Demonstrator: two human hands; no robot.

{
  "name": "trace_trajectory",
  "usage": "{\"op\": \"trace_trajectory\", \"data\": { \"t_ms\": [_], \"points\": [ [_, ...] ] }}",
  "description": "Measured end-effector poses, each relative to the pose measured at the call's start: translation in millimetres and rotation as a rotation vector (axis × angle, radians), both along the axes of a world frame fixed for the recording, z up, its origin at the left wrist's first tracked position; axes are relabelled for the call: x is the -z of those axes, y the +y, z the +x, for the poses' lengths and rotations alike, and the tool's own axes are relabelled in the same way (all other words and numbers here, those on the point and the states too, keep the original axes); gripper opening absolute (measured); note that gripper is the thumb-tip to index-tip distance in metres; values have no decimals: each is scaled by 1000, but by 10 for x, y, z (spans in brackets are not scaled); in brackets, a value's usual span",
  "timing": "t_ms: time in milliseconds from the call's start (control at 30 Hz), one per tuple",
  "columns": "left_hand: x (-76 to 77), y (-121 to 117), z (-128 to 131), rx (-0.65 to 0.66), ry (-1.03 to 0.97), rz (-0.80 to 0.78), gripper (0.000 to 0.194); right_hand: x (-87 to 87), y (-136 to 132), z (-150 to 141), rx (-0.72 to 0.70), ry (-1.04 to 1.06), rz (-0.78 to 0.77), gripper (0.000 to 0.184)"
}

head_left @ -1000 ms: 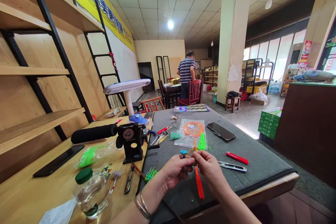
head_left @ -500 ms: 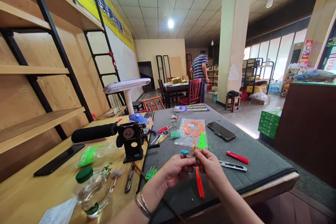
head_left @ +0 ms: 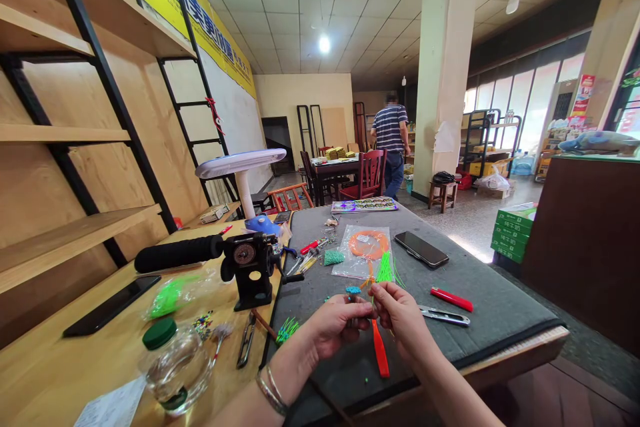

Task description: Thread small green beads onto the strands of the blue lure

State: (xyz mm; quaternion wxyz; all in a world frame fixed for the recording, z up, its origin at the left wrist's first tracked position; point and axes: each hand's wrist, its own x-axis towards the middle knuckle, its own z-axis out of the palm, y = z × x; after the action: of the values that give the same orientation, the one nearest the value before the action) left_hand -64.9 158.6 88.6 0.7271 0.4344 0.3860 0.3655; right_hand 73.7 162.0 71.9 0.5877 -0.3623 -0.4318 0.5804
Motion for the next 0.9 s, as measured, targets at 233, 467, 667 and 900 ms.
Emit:
{"op": "trace_trajectory", "data": {
  "t_ms": [233, 467, 667, 900],
  "points": [
    [-47, -26, 10, -9, 18, -13, 34, -14, -7, 15, -5, 50, -21, 40],
    [-54, -27, -3, -15, 48, -8, 37, -63, -16, 67, 4, 49, -47, 43],
    [-94, -33, -6, -22, 54, 57, 39, -52, 6, 120, -37, -60, -21, 43],
    [-43, -38, 7, 11, 142, 127, 40, -107, -39, 77, -90, -237, 54, 37]
  ]
}}
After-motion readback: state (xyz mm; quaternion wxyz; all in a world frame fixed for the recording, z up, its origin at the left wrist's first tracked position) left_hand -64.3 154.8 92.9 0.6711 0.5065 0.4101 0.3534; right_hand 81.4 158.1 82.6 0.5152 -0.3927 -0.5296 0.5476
